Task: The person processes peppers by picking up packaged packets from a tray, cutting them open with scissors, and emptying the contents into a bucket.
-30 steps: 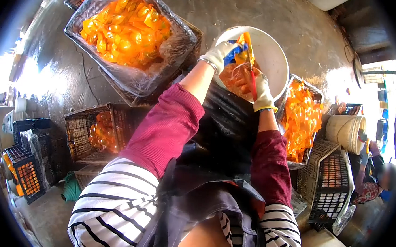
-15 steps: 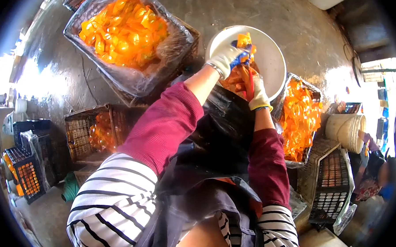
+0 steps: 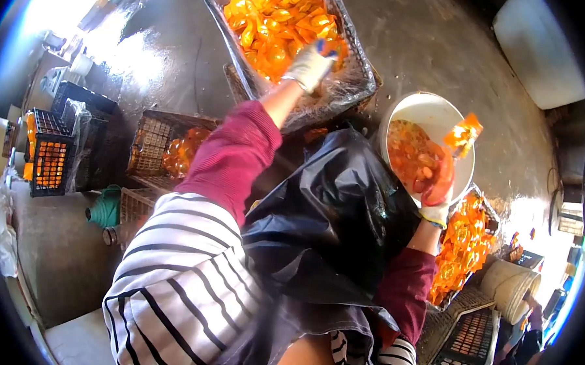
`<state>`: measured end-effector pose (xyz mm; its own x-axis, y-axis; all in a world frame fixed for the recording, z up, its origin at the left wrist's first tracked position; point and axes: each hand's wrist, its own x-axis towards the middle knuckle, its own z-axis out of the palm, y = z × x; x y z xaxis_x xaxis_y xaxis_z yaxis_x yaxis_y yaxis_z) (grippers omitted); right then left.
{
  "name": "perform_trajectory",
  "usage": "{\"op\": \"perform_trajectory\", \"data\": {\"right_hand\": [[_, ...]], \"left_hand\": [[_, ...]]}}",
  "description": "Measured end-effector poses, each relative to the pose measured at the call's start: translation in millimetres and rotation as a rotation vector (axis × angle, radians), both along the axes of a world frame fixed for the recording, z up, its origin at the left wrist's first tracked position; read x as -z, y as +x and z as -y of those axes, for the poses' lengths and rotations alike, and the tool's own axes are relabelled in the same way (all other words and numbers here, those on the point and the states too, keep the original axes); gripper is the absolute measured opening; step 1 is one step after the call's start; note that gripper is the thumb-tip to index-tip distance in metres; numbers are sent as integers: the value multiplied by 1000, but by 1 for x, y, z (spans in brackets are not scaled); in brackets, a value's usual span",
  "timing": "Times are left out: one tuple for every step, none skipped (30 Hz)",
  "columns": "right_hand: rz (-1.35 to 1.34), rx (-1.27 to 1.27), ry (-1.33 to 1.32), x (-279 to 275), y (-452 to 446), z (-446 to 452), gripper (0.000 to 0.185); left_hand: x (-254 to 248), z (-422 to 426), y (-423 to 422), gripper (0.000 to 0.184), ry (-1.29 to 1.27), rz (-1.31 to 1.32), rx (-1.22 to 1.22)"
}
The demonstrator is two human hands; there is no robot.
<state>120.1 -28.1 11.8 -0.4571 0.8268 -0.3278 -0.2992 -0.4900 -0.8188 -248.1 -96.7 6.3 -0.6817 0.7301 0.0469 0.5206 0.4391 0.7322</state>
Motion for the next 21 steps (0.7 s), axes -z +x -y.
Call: {"op": "perform_trajectory", "data": {"right_hand": [[35, 62, 108, -3, 7, -1, 50], [76, 128, 215, -5, 14, -2, 56], [24, 197, 235, -10, 23, 0, 59], [-29, 264, 259, -14, 32, 1, 62], [-145, 403, 246, -10, 39, -3, 64], [-260, 543, 234, -5, 49, -9, 68], [-375, 687, 222, 3, 65, -14, 71], [-885, 429, 170, 33, 104, -27, 75], [-880, 352, 181, 39, 107, -28, 75], [-864, 277, 195, 42, 112, -31, 74], [-861, 194, 197, 48, 115, -32, 74], [-937, 235, 118, 81, 137, -52, 70], [-903, 214, 109, 74, 127, -50, 70], [-872, 194, 100, 67, 117, -48, 69], [-840, 175, 91, 59, 108, -45, 69], [-776, 222, 44, 55, 103, -44, 66], [-711, 266, -5, 53, 99, -43, 63], [-582, 386, 10, 46, 83, -39, 61], [-451, 504, 27, 41, 73, -38, 59], [-523, 282, 95, 45, 76, -44, 56], [-574, 57, 173, 40, 71, -45, 54]], "left_hand": [[12, 2, -29, 37, -64, -12, -90], [16, 7, -47, 42, -114, -40, -132], [20, 9, -62, 46, -165, -66, -175], [30, 10, -69, 63, -163, -237, -193], [40, 8, -77, 68, -268, -302, -167], [38, 5, -77, 74, -372, -367, -135], [40, 1, -77, 80, -477, -431, -98], [49, -7, -80, 84, -502, -550, -107], [51, -15, -84, 80, -559, -537, -84], [55, -27, -90, 77, -613, -516, -55], [53, -27, -95, 73, -673, -505, -39], [51, -21, -94, 55, -619, -483, 22], [56, -17, -94, 50, -596, -505, 89], [63, -12, -92, 46, -573, -529, 155], [72, -6, -89, 42, -551, -552, 222], [79, -1, -83, 34, -537, -568, 246], [86, 3, -79, 36, -499, -622, 242], [78, 10, -72, 39, -461, -563, 237], [69, 15, -67, 42, -420, -505, 232], [69, 15, -70, 45, -364, -267, 143], [60, 16, -71, 49, -305, -32, 57]]}}
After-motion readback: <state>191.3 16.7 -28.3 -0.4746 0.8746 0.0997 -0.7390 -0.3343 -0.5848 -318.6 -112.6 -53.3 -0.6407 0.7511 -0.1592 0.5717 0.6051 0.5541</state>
